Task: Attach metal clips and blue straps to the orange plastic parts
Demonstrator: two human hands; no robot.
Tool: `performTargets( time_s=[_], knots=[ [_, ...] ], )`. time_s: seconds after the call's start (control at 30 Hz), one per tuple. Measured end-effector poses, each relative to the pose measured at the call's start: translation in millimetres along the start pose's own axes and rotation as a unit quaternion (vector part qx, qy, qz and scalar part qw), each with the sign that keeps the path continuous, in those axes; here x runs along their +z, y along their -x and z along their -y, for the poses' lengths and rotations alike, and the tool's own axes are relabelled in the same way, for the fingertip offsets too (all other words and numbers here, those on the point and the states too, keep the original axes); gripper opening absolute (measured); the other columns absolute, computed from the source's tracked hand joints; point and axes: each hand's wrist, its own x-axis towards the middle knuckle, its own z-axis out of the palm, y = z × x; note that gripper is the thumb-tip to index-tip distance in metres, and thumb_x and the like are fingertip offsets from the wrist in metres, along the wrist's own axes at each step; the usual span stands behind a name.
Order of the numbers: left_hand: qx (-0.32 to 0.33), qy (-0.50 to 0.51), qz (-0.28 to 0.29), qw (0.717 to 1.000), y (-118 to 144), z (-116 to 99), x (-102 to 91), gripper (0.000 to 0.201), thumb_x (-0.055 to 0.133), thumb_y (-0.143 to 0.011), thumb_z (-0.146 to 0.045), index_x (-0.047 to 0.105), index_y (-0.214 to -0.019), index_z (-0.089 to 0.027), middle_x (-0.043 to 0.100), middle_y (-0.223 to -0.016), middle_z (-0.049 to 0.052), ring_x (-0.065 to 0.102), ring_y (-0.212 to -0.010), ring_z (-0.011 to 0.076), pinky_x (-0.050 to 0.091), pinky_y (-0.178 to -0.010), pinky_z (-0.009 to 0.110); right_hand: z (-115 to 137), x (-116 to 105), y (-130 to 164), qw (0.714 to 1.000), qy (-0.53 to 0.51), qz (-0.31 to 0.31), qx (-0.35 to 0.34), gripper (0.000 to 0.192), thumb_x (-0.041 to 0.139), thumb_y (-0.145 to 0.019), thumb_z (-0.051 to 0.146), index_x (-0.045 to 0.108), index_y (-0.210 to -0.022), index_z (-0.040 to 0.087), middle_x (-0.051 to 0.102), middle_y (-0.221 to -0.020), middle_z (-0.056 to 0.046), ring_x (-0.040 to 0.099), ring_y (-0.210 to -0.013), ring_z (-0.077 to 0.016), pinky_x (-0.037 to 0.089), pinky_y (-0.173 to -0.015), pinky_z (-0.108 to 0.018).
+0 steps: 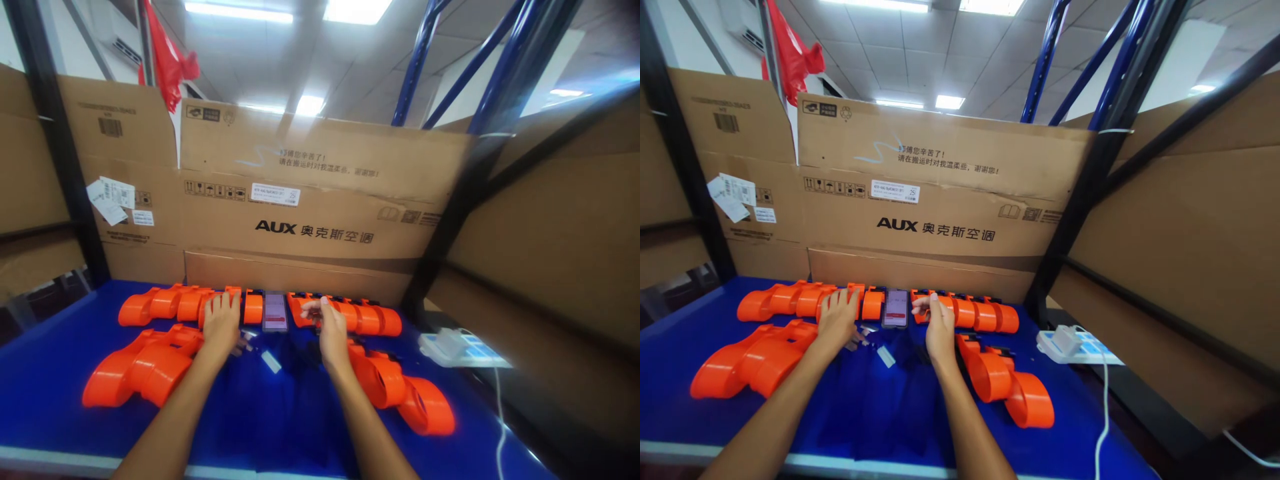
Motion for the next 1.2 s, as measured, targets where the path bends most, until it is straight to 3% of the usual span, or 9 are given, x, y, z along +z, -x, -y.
performTargets(
  time_s=[0.13,0.4,0.53,0.67,0.77,0.9,1.03,1.1,1.2],
  knots=[
    [-0.004,0.006,-0.025,1.000,-2.1,-0.8,-8.2,0.073,0.060,-0.072,-0.004,0.046,-0.143,-0.017,0.054,-0.131,0.019,0.046,-0.123,0.0352,0.034,-0.104,0.049,-0.4,-0.2,-0.7,1.000,-0.004,-0.002,-0.004,0.056,0.048,-0.089,0.068,0.074,-0.076,0.020,0.073,-0.072,-0.007,0.066,-0.075,-0.0242,0.045,-0.062,-0.033],
    [0.033,0.116,-0.159,0.980,-2.9,-7.1,-34.0,0.073,0.057,-0.081,-0.010,0.038,-0.150,-0.024,0.044,-0.139,0.016,0.045,-0.127,0.0338,0.041,-0.104,0.046,2.2,0.4,1.1,1.000,0.001,-0.003,-0.010,0.055,0.045,-0.092,0.065,0.073,-0.079,0.019,0.073,-0.076,-0.007,0.066,-0.075,-0.0226,0.044,-0.063,-0.032],
    [0.141,0.194,-0.197,0.951,5.3,-15.0,-42.7,0.072,0.066,-0.080,-0.023,0.042,-0.148,-0.025,0.044,-0.138,0.015,0.046,-0.127,0.0343,0.039,-0.108,0.047,-2.0,1.7,-0.7,1.000,-0.016,-0.003,0.004,0.046,0.051,-0.090,0.060,0.071,-0.101,0.020,0.073,-0.078,-0.005,0.063,-0.071,-0.0197,0.045,-0.060,-0.029],
    [0.304,0.244,-0.137,0.910,21.0,-27.3,-49.9,0.072,0.069,-0.078,-0.033,0.046,-0.146,-0.028,0.051,-0.133,0.014,0.048,-0.125,0.0348,0.040,-0.108,0.051,-8.2,2.7,-3.7,0.994,-0.093,0.008,0.053,0.052,0.058,-0.087,0.055,0.056,-0.128,0.023,0.074,-0.086,-0.004,0.060,-0.060,-0.0150,0.041,-0.049,-0.025],
    [0.393,0.262,-0.117,0.874,30.4,-36.7,-53.0,0.077,0.070,-0.077,-0.033,0.043,-0.148,-0.028,0.053,-0.133,0.014,0.050,-0.123,0.0348,0.042,-0.106,0.052,-12.8,1.2,-4.9,0.987,-0.124,0.007,0.103,0.045,0.063,-0.084,0.054,0.059,-0.115,0.022,0.069,-0.070,0.000,0.053,-0.047,-0.0114,0.034,-0.040,-0.021],
    [0.440,0.300,-0.140,0.835,37.0,-45.1,-52.5,0.084,0.072,-0.078,-0.033,0.034,-0.153,-0.028,0.054,-0.134,0.014,0.051,-0.122,0.0337,0.043,-0.104,0.050,-16.0,-2.6,-6.2,0.984,-0.117,-0.018,0.136,0.035,0.068,-0.077,0.053,0.061,-0.088,0.021,0.063,-0.057,0.004,0.046,-0.038,-0.0086,0.028,-0.035,-0.019],
    [0.393,0.432,-0.102,0.805,37.2,-48.9,-49.6,0.102,0.070,-0.073,-0.064,0.026,-0.156,-0.023,0.042,-0.146,0.019,0.043,-0.130,0.0388,0.038,-0.107,0.055,-13.9,-4.9,-7.5,0.986,-0.091,-0.025,0.138,0.034,0.068,-0.075,0.053,0.061,-0.077,0.020,0.062,-0.051,0.003,0.050,-0.038,-0.0107,0.035,-0.037,-0.019],
    [0.312,0.536,-0.061,0.782,34.7,-51.9,-46.8,0.101,0.057,-0.075,-0.077,0.030,-0.155,-0.022,0.035,-0.151,0.020,0.044,-0.129,0.0391,0.039,-0.104,0.054,-12.8,-4.0,-6.2,0.987,-0.082,-0.027,0.136,0.034,0.068,-0.075,0.052,0.059,-0.074,0.020,0.062,-0.050,0.002,0.051,-0.038,-0.0112,0.038,-0.038,-0.020],
    [0.149,0.683,0.036,0.714,29.5,-60.4,-41.3,0.081,0.052,-0.086,-0.066,0.034,-0.153,-0.024,0.043,-0.146,0.018,0.059,-0.105,0.0281,0.048,-0.092,0.045,-13.3,1.9,-0.6,0.988,-0.078,-0.022,0.129,0.035,0.068,-0.076,0.053,0.057,-0.074,0.020,0.062,-0.050,0.002,0.053,-0.037,-0.0120,0.041,-0.039,-0.021]
  ],
)
